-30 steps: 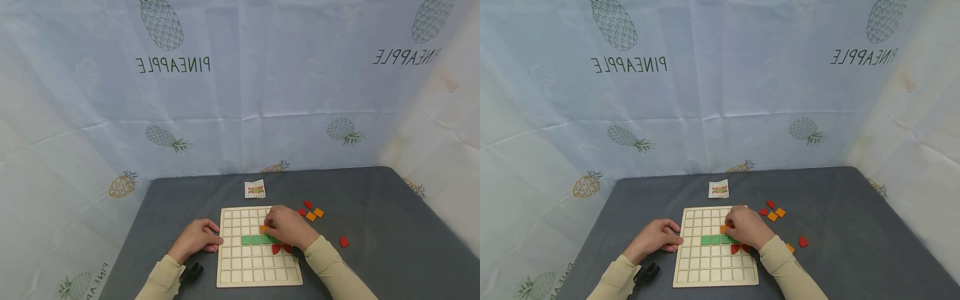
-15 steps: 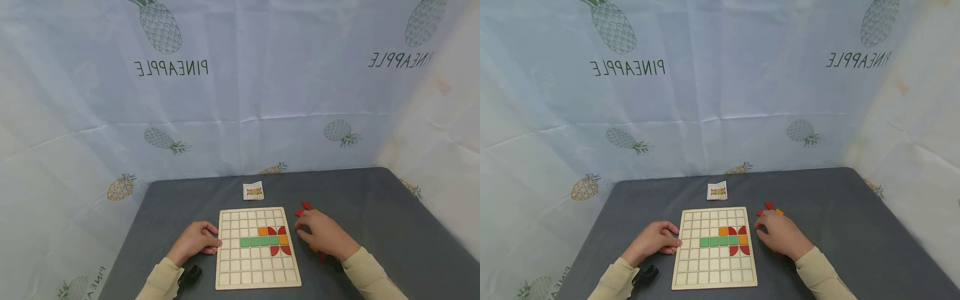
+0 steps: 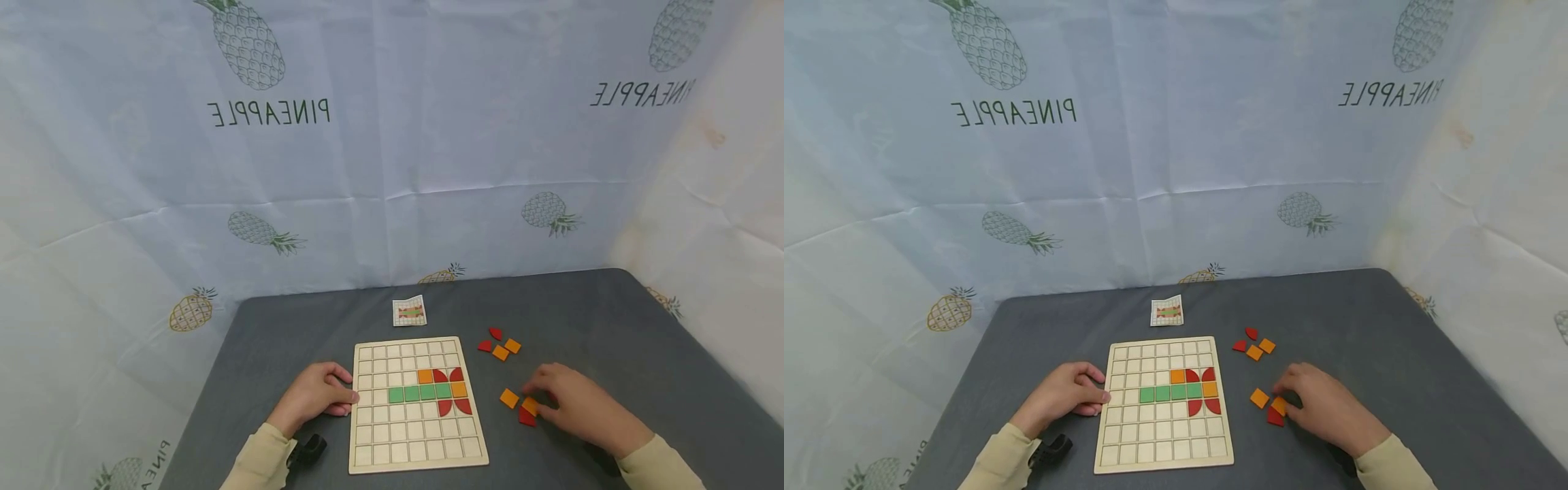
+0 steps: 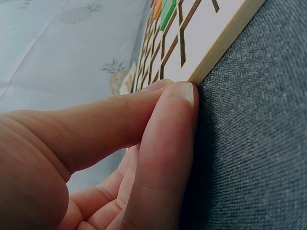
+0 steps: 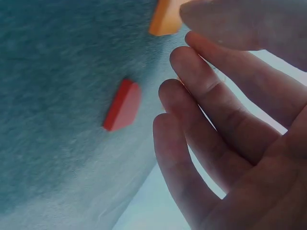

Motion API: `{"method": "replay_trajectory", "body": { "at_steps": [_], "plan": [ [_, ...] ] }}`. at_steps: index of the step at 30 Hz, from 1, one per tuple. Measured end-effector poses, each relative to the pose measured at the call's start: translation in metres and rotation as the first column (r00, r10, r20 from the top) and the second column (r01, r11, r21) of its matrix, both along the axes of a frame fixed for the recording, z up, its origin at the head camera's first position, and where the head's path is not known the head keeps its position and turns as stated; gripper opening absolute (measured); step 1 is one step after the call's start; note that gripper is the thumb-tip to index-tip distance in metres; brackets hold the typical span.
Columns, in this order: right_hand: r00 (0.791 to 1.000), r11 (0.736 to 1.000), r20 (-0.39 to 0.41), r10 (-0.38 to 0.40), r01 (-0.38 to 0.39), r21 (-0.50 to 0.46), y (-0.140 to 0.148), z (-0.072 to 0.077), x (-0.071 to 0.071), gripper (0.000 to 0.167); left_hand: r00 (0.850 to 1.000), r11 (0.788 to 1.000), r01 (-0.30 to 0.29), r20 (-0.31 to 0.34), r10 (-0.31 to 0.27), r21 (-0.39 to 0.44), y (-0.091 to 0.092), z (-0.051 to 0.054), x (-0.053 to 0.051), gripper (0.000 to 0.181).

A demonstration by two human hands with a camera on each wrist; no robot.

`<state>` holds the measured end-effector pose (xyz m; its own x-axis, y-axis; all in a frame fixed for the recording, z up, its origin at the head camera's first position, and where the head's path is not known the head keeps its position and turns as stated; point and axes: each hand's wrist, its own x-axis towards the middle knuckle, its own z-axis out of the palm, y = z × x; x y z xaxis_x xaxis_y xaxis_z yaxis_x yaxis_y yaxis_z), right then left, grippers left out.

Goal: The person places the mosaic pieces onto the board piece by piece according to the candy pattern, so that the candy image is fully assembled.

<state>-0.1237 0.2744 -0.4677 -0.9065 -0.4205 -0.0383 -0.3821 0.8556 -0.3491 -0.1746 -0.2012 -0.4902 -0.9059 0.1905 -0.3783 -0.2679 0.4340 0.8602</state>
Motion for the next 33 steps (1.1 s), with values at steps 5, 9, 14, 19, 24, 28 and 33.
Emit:
{"method": "replay_trajectory", "body": {
  "at_steps": [5,9,14,19,24,28,33],
  "plan": [
    [1.000,1.000,0.026,-0.007,0.006,0.009,0.004,-0.004,0.003,0.029,1.000,1.000,0.001,0.001,-0.001,0.001,-0.001,-0.002,0.000,0.045],
    [1.000,1.000,0.007,-0.013,0.013,0.011,0.005,-0.006,0.003,0.029,1.000,1.000,0.004,0.002,-0.004,0.010,-0.001,-0.003,0.001,0.045],
    [0.999,0.999,0.004,-0.041,0.041,0.018,0.008,-0.007,0.002,0.030,1.000,1.000,0.002,0.004,-0.002,0.009,0.000,-0.003,0.001,0.045],
    [1.000,1.000,-0.009,-0.002,0.002,0.005,0.011,-0.008,-0.001,0.028,1.000,1.000,-0.001,-0.002,0.001,0.006,0.000,-0.002,0.000,0.046],
    [0.999,1.000,-0.034,-0.021,0.021,0.002,0.012,-0.006,-0.004,0.023,1.000,1.000,-0.008,-0.002,0.008,-0.004,0.001,-0.002,0.000,0.046],
    [0.998,1.000,-0.049,-0.028,0.028,-0.012,0.005,-0.002,-0.008,0.019,1.000,1.000,-0.010,-0.004,0.010,-0.011,0.001,-0.002,0.000,0.045],
    [0.998,1.000,-0.069,-0.010,0.009,-0.013,-0.020,0.004,-0.016,0.017,1.000,1.000,-0.012,-0.006,0.011,-0.015,0.001,-0.002,0.000,0.045]
  ]
}}
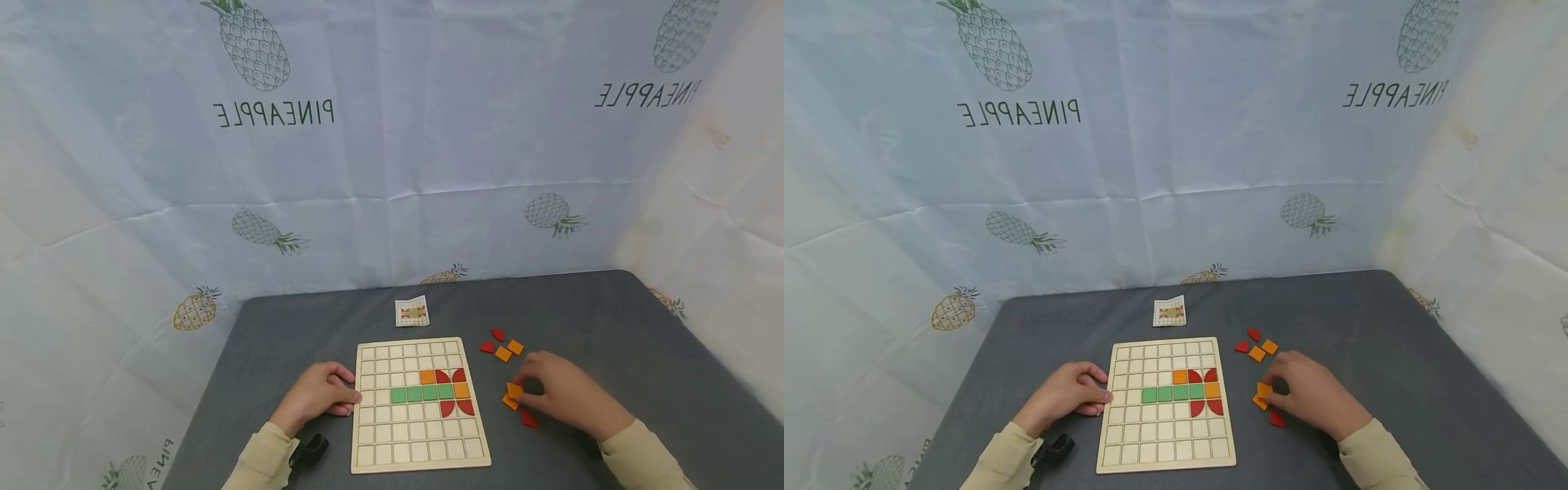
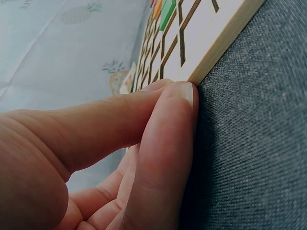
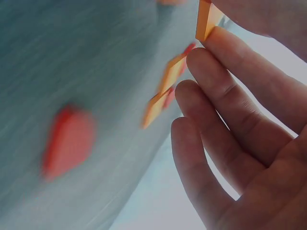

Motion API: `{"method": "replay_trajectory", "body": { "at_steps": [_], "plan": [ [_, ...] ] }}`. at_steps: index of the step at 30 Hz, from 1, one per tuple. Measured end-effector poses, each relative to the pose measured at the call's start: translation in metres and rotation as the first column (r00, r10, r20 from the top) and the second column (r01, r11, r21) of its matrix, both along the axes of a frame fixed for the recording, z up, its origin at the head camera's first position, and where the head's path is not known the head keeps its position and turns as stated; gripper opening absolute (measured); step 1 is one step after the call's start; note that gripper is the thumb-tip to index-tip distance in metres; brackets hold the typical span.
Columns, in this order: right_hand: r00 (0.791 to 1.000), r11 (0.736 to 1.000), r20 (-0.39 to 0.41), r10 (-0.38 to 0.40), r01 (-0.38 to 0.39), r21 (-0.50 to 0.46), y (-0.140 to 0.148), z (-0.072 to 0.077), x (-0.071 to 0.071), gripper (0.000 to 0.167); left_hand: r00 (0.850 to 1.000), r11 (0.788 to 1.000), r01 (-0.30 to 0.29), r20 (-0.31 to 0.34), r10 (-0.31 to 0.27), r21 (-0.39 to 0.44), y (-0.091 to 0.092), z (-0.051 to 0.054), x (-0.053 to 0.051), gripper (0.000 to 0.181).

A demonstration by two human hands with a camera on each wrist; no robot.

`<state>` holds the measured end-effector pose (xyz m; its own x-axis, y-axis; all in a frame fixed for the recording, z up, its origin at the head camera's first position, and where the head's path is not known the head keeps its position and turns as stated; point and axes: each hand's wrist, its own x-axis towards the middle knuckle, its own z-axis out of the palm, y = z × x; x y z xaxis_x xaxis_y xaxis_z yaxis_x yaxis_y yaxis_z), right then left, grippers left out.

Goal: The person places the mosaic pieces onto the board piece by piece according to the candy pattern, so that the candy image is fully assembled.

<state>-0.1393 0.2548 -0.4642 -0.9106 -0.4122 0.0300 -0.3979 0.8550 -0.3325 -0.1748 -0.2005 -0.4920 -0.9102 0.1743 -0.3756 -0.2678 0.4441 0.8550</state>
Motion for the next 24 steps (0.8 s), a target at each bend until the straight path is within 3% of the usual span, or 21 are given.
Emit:
{"method": "replay_trajectory", "body": {
  "at_steps": [5,12,18,24],
  "plan": [
    [1.000,1.000,-0.005,-0.007,0.007,-0.005,-0.036,0.006,-0.010,0.018,1.000,1.000,-0.007,0.007,0.007,-0.001,-0.001,0.001,0.000,0.046],
    [0.996,0.993,0.001,0.091,-0.090,-0.075,-0.082,0.015,-0.018,0.016,1.000,1.000,-0.003,0.008,0.003,0.007,0.000,0.004,0.001,0.045],
    [0.983,0.975,-0.007,0.185,-0.185,-0.122,-0.110,0.009,-0.018,0.012,1.000,1.000,0.007,0.007,-0.007,0.020,0.001,0.006,0.002,0.044],
    [0.973,0.969,-0.036,0.227,-0.229,-0.091,-0.123,0.002,-0.014,0.017,1.000,0.999,0.016,0.002,-0.016,0.035,0.000,0.005,0.002,0.042]
  ]
}}
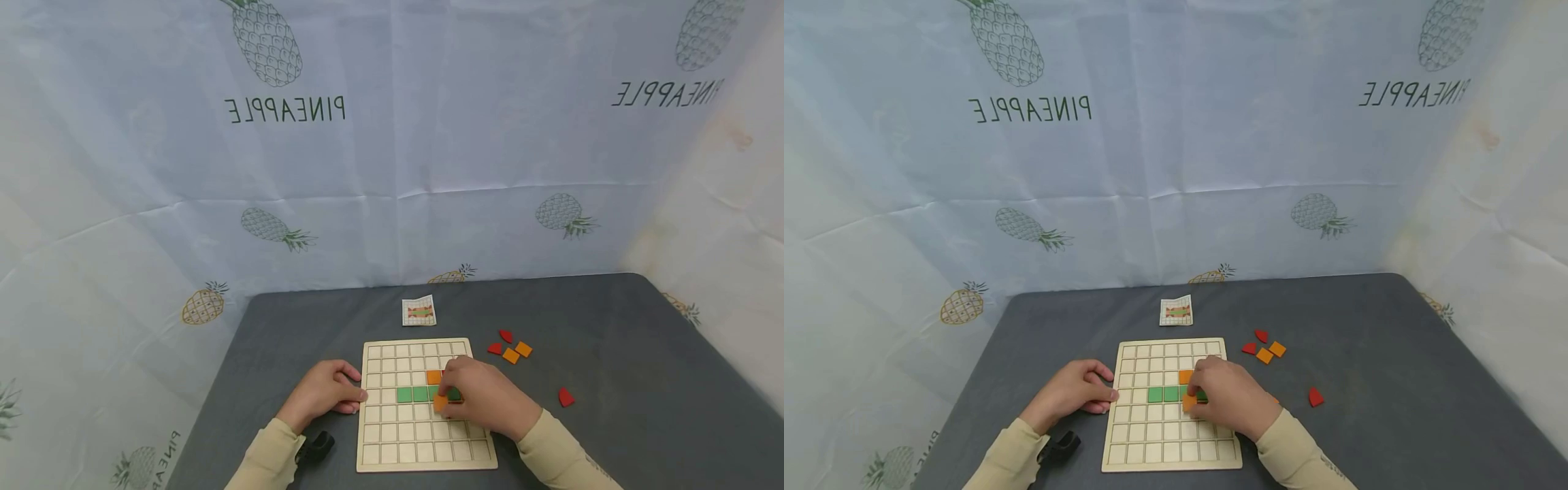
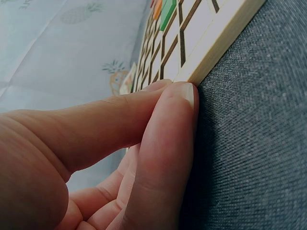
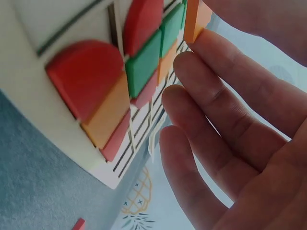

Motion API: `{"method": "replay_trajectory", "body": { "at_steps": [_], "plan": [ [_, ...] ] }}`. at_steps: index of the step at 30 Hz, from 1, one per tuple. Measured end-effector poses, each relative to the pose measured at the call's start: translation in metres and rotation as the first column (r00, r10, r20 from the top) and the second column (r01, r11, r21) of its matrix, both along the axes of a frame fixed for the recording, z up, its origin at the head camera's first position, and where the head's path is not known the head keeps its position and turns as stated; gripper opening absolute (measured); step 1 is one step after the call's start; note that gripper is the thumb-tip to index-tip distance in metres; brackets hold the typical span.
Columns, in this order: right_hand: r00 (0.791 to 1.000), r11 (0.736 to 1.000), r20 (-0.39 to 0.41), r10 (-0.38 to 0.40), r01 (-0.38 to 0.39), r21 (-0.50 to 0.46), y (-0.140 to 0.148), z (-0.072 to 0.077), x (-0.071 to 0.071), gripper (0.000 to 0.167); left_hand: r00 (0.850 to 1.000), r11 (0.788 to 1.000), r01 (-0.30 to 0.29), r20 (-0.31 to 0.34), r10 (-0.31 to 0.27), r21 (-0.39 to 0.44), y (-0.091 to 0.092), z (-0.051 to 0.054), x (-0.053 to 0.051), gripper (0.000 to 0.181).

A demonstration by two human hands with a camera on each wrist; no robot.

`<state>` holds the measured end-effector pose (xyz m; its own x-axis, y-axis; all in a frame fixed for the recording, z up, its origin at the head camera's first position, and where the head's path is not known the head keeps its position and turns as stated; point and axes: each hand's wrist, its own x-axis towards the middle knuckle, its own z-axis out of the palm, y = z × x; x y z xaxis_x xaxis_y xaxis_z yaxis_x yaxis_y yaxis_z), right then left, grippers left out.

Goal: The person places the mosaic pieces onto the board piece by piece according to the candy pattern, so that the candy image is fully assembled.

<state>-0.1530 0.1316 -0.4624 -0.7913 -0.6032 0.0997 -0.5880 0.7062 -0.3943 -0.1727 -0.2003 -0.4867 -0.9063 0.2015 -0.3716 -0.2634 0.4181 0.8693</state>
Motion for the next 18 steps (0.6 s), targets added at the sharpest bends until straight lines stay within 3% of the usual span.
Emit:
{"method": "replay_trajectory", "body": {
  "at_steps": [5,18],
  "plan": [
    [0.999,0.999,-0.042,0.017,-0.015,0.036,-0.0040,-0.0013,0.0031,0.019,1.000,1.000,-0.005,0.000,0.005,-0.006,0.0005,0.0000,-0.0001,0.042],
    [0.998,0.998,-0.065,0.020,-0.015,0.065,-0.0073,-0.0031,0.0057,0.018,1.000,1.000,-0.012,0.011,0.012,-0.006,0.0002,-0.0014,-0.0005,0.044]
  ]
}}
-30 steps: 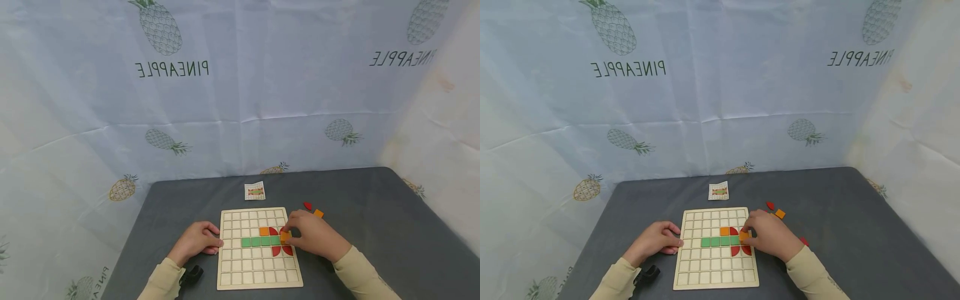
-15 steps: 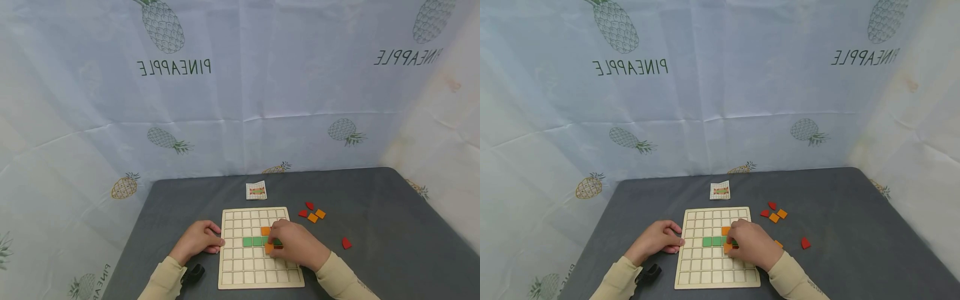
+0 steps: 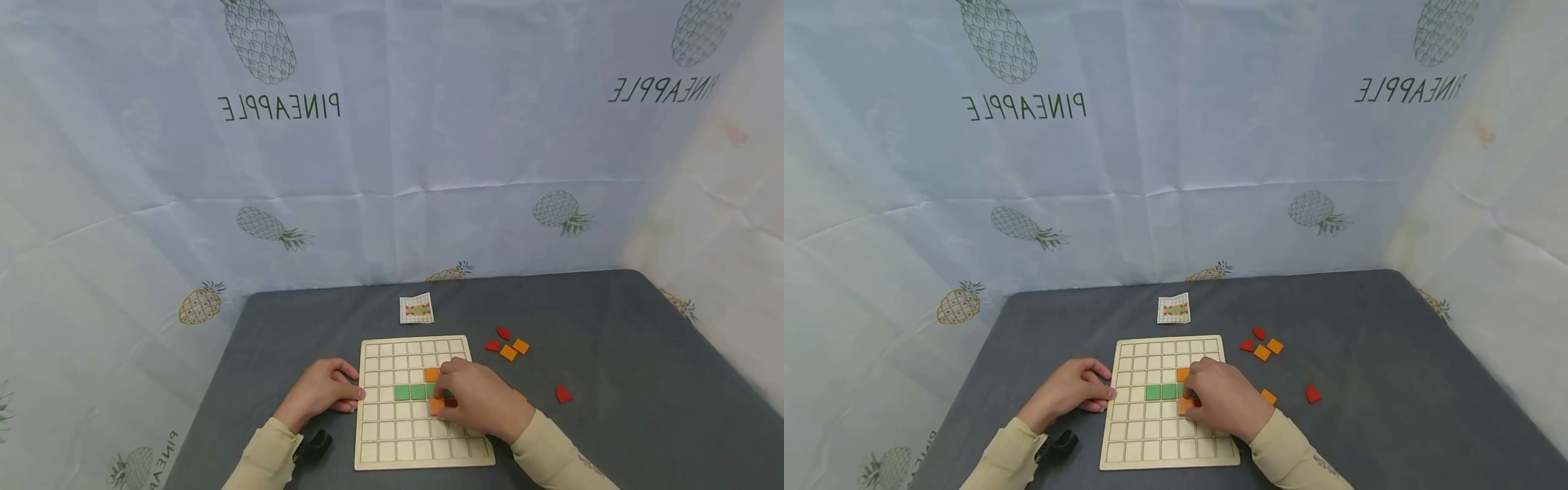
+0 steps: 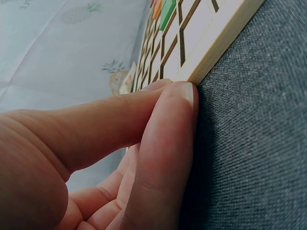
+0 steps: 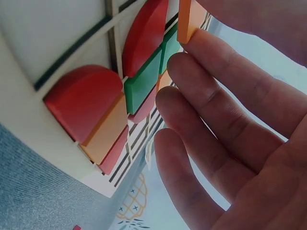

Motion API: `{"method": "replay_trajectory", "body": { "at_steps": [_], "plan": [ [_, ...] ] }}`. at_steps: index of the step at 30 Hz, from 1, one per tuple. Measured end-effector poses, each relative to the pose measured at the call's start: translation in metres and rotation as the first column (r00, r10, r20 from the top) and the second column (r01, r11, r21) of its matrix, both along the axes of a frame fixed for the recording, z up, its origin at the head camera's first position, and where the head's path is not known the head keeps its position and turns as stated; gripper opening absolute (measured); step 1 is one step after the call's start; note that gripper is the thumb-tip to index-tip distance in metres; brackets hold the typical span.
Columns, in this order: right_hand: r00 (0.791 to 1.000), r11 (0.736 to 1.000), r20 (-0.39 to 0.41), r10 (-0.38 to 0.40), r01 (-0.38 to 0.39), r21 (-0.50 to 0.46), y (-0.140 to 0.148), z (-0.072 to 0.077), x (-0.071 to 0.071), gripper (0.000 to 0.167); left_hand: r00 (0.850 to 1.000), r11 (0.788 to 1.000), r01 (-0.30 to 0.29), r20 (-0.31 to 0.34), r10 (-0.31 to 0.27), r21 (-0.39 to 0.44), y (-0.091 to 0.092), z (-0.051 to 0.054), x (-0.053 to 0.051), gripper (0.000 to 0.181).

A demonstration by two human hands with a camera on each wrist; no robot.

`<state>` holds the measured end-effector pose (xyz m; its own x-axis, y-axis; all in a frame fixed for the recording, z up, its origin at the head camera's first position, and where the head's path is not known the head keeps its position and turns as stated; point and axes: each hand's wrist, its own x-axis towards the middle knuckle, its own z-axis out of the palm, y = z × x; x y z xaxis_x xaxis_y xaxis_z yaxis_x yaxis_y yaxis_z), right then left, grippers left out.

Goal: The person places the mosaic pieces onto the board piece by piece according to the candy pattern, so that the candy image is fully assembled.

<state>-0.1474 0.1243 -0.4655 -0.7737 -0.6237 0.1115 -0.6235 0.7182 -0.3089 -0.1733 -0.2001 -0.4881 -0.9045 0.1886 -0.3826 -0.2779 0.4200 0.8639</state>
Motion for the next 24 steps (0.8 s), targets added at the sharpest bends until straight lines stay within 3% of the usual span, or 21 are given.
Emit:
{"method": "replay_trajectory", "body": {
  "at_steps": [9,24],
  "plan": [
    [0.999,1.000,0.035,-0.004,0.005,-0.015,-0.0003,-0.0009,-0.0009,0.017,1.000,1.000,0.004,0.000,-0.004,0.008,-0.0007,0.0010,-0.0002,0.044],
    [1.000,1.000,-0.009,0.010,-0.010,0.004,-0.0037,-0.0029,-0.0009,0.017,1.000,1.000,0.016,-0.002,-0.016,0.020,-0.0012,0.0006,-0.0011,0.044]
  ]
}}
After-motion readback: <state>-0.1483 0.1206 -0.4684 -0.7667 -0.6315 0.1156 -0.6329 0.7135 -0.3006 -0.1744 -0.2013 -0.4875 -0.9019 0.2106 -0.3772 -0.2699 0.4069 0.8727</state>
